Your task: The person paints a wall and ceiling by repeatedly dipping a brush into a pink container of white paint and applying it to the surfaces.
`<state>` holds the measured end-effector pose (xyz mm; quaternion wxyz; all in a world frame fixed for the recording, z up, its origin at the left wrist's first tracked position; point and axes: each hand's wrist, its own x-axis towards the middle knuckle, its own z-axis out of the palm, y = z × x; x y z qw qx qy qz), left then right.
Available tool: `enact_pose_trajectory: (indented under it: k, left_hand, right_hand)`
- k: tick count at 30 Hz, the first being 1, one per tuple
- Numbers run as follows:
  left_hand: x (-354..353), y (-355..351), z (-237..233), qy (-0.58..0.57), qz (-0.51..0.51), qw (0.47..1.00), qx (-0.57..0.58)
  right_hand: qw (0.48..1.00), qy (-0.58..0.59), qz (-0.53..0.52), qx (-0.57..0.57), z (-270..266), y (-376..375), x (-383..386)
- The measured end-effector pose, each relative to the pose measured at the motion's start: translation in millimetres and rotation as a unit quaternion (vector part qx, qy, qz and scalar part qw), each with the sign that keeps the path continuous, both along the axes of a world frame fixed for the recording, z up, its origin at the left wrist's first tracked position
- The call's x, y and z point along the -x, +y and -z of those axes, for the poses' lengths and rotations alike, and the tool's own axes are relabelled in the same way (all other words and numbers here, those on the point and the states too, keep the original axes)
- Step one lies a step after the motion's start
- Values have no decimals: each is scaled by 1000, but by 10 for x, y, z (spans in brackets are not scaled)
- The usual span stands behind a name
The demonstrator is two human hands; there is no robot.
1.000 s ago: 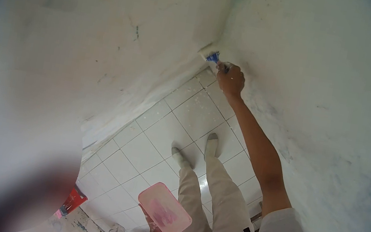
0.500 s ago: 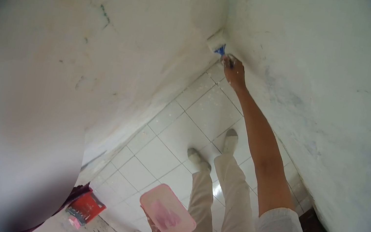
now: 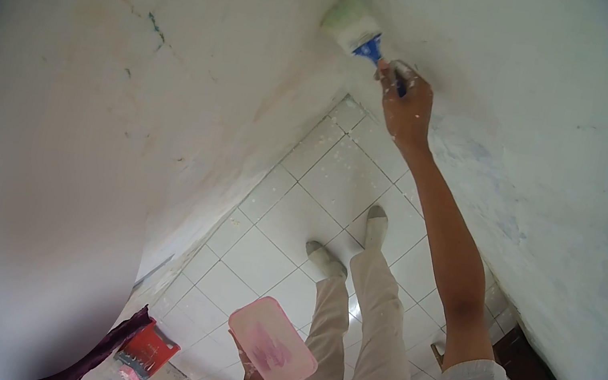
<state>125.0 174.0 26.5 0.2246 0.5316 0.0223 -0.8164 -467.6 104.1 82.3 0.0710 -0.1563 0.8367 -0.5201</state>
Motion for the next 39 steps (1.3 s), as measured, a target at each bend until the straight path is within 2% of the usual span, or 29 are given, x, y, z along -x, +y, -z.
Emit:
enact_pose_trajectory:
  k: [1, 4, 6, 8, 9, 11, 12, 14, 15, 17, 20, 22, 23, 25, 28, 29, 30, 32, 33, 34, 36, 38, 39]
  left_hand:
    - [-27, -17, -33, 0, -4, 1000, -10]
    - [277, -127, -272, 22, 40, 999, 24]
    - [724, -205, -616, 41, 46, 998, 17]
    - [892, -254, -705, 63, 51, 997, 10]
    - [898, -258, -708, 53, 36, 998, 5]
    - [787, -266, -640, 36, 20, 999, -4]
    - [647, -284, -531, 31, 34, 999, 2]
    - [610, -239, -516, 30, 47, 998, 6]
    - [711, -229, -547, 43, 53, 997, 27]
    - [814, -234, -566, 60, 61, 995, 49]
    - [927, -257, -588, 84, 21, 996, 4]
    - [1064, -275, -651, 89, 40, 995, 5]
    - [1045, -268, -580, 89, 39, 995, 7]
    - [952, -261, -459, 95, 58, 993, 24]
    - [898, -221, -365, 101, 57, 992, 42]
    - [885, -209, -347, 99, 57, 993, 44]
    - [870, -205, -335, 100, 32, 994, 25]
    - [820, -200, -329, 95, 8, 995, 5]
    - [794, -191, -319, 89, 15, 996, 12]
    - [764, -172, -311, 82, 23, 996, 20]
    - [659, -161, -250, 70, 20, 997, 21]
    - [701, -114, -225, 66, 18, 998, 15]
    - [774, -110, -282, 43, 4, 999, 9]
  right_hand:
    - [997, -22, -12, 73, 63, -8, 9]
    - [991, -70, -45, 106, 744, -148, 73]
    - [991, -97, -69, 66, 1252, -191, 18]
    - [986, -114, -88, -88, 1817, -229, 6]
    - [985, -118, -89, -87, 2127, -212, 17]
    - [958, -116, -72, -252, 2602, -138, 23]
    - [956, -122, -73, -255, 2599, -124, 4]
    - [913, -174, -63, -362, 2405, -153, 45]
    - [934, -135, -33, -328, 2425, -205, 56]
    - [943, -132, -15, -305, 1838, -276, 94]
    - [958, -88, 45, -271, 1045, -188, 2]
    - [993, -73, 26, -84, 674, -34, -44]
    - [994, -73, 25, -82, 643, -30, -4]
    - [993, -38, -17, 112, 697, -24, -21]
    - [989, -81, -38, 119, 1215, -290, 14]
    - [988, -122, -57, 75, 1577, -349, 45]
    - [988, -124, -57, 78, 1879, -382, 44]
    - [996, -70, -43, -25, 2373, -373, -5]
    - [985, -127, -55, -99, 2549, -311, -11]
    - [985, -131, -57, -97, 2700, -261, -29]
    - [945, -121, -77, -292, 2978, -185, -7]
    - [931, -146, -95, -322, 3173, -145, 146]
    - [927, -105, -116, -341, 3163, -167, 199]
